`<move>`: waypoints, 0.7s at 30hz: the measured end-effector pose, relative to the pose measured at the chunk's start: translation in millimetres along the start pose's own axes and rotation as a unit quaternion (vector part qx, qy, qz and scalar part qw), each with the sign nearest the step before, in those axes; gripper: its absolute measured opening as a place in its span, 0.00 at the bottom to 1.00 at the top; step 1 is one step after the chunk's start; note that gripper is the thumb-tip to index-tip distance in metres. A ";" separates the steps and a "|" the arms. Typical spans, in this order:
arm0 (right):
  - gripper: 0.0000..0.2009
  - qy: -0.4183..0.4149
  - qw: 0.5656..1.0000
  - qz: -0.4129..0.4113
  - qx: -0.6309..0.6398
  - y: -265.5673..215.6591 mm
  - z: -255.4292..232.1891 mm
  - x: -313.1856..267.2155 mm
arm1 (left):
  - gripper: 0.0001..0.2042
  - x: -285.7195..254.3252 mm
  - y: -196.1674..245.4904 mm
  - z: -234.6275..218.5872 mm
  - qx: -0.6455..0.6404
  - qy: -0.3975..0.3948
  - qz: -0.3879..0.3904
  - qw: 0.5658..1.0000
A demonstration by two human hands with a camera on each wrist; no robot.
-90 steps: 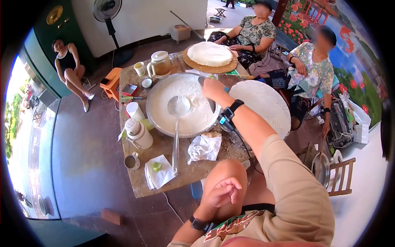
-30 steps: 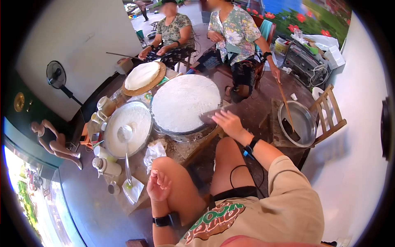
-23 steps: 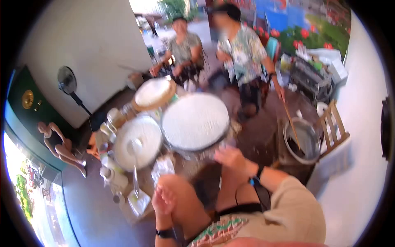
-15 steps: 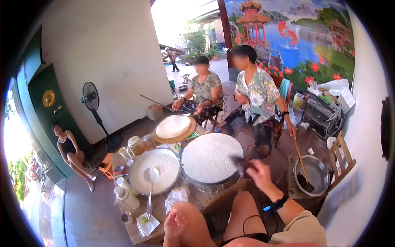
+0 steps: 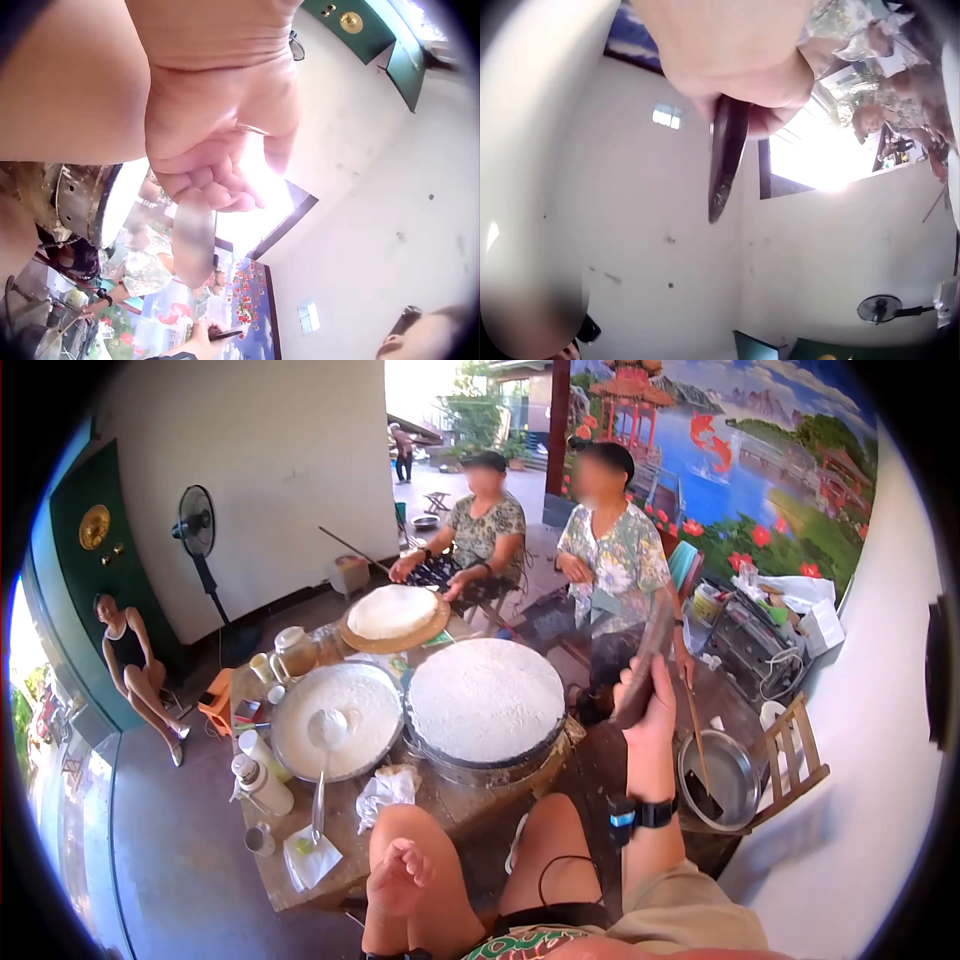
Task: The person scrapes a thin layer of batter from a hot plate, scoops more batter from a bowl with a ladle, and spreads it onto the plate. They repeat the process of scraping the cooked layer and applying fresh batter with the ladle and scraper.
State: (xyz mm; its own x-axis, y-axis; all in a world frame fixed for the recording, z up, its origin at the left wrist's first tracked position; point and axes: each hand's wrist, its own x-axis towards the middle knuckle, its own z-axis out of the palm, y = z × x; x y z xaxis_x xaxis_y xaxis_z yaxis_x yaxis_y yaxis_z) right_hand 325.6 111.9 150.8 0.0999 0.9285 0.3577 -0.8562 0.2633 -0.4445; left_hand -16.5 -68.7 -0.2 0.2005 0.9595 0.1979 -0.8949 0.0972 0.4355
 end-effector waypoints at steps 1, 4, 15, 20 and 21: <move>0.15 0.008 0.990 -0.023 -0.137 2.5 23.9 0.3 | 0.17 -1.1 1.4 -0.2 0.014 -0.029 0.000 0.999; 0.27 -0.085 0.914 0.000 -0.396 11.4 59.5 3.6 | 0.20 2.0 4.9 -9.1 0.000 -0.068 0.004 0.998; 0.33 -0.028 0.898 -0.006 -0.438 -67.7 57.8 -15.3 | 0.19 11.1 8.3 -31.4 -0.056 -0.058 -0.016 0.997; 0.32 0.020 0.941 -0.099 -0.323 -76.2 87.2 -54.4 | 0.17 13.2 8.8 -31.0 -0.065 -0.047 -0.034 0.996; 0.31 0.000 0.943 -0.105 -0.316 -81.1 82.5 -55.7 | 0.16 14.8 10.1 -27.4 -0.068 -0.036 -0.040 0.996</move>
State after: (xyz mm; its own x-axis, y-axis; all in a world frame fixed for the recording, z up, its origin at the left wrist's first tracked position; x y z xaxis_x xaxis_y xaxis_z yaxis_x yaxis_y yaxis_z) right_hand 347.7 17.2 234.6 0.2342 0.8386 0.4919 -0.3450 0.5447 -0.7644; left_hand -33.5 -46.2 -16.9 0.2965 0.9263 0.2326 -0.9199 0.2116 0.3301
